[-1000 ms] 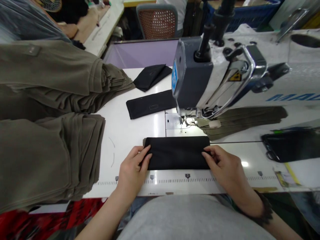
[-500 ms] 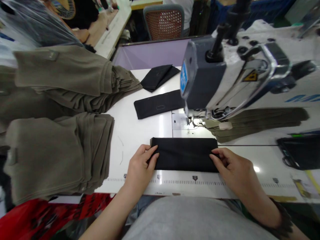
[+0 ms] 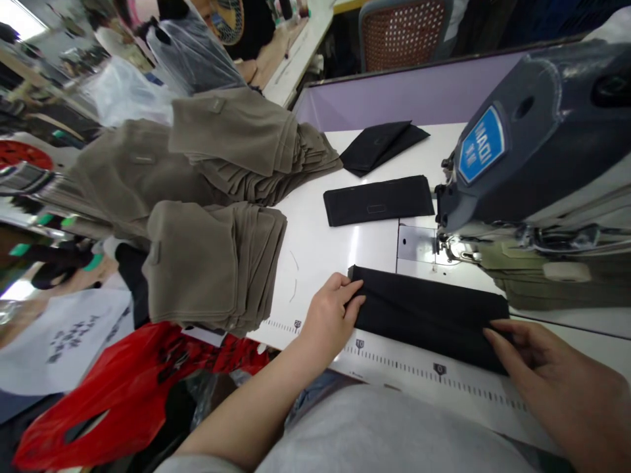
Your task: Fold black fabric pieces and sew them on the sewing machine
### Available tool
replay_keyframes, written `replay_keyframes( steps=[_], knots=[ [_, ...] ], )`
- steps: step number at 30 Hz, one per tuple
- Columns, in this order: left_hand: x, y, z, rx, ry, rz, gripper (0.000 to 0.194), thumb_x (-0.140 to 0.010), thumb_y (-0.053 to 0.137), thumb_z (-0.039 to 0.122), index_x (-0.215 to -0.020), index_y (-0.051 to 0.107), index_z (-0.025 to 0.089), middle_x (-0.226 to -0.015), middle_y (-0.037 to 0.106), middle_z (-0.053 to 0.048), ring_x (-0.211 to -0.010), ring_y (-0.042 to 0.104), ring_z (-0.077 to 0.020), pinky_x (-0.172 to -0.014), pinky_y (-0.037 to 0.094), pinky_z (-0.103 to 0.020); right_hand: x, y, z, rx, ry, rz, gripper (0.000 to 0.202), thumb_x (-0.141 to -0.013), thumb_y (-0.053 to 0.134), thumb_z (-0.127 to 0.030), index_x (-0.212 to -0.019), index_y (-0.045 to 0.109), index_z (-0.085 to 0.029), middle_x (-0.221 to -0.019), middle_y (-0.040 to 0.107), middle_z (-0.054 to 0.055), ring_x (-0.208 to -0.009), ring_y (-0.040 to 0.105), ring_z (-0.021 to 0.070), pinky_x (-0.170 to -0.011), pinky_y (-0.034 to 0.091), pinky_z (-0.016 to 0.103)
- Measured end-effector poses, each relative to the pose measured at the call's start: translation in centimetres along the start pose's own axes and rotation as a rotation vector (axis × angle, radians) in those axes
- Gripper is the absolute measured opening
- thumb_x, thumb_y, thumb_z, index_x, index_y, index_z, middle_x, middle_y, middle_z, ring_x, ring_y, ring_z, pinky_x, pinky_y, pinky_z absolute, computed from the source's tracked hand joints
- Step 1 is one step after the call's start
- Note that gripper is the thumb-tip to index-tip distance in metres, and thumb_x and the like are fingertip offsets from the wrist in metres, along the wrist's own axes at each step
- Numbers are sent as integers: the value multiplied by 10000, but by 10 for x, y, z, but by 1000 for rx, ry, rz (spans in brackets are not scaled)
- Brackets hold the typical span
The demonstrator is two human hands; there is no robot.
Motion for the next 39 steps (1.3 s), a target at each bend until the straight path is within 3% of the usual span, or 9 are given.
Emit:
replay_keyframes(
  steps=[9,12,16,20,23,26,30,32,39],
  knots=[
    [-4,-2,1,9,-58,-35,245,-784,521,103,-1001,634,115,-832,572,-49,-765,571,-138,-736,506,-262,-2,2,4,46,-40,-28,416,-633,434,-590,-757,592,-226,-563,595,9,-499,567,186,-474,431,315],
    [-4,-2,1,-23,-66,-44,249,-776,532,103,-1004,631,117,-820,567,-43,-773,572,-142,-747,505,-267,-1,1,1,148,-193,22,428,-723,387,-556,-873,602,-217,-635,590,26,-496,541,171,-446,415,301],
    [0,-1,3,-226,-38,-53,273,-795,527,149,-1057,599,127,-935,532,-77,-735,571,-157,-700,520,-316,0,-1,-10,338,-570,133,412,-821,330,-405,-1051,599,-196,-1012,555,133,-737,565,224,-561,454,359],
    [1,-2,9,-464,204,-46,287,-854,426,143,-1115,546,143,-1151,474,-133,-941,539,-225,-775,495,-390,-1,3,-16,394,-908,81,407,-807,284,-146,-1049,609,-184,-1179,533,111,-1025,507,261,-787,420,427],
    [-2,1,17,-497,472,-206,268,-870,368,90,-1056,560,101,-1179,502,-131,-1085,481,-214,-908,436,-347,-2,5,-23,460,-1016,64,426,-784,280,-56,-1031,616,-142,-1132,581,109,-996,532,233,-844,387,422],
    [-8,5,29,-563,453,-356,224,-862,379,80,-960,580,69,-1030,571,-135,-983,539,-210,-828,474,-315,2,7,-39,531,-1011,94,326,-831,344,-141,-957,640,-91,-1011,619,156,-914,556,255,-834,384,430],
    [-12,15,46,-638,298,-314,339,-851,482,363,-992,562,65,-887,572,-133,-825,561,-263,-657,500,-371,12,11,-61,615,-862,134,360,-838,446,-347,-1077,613,-136,-907,619,166,-845,557,277,-768,408,440],
    [-10,23,49,-647,328,-280,444,-827,498,434,-1007,557,32,-928,565,-161,-879,547,-286,-715,494,-395,17,16,-65,625,-806,145,355,-836,456,-332,-1108,601,-157,-956,612,173,-903,548,286,-806,397,457],
    [-4,42,29,-581,574,-169,458,-870,453,290,-1150,451,-72,-1196,486,-242,-1149,448,-295,-980,385,-375,19,36,-54,485,-843,79,400,-864,371,-202,-1201,494,-26,-1313,429,186,-1215,379,255,-998,304,406]
  ],
)
Point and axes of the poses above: each hand's wrist, its own x-axis away from the middle knuckle, its own y-axis out of the palm, z = x × y, the point moved 2 cm from there along -x, towards the middle knuckle
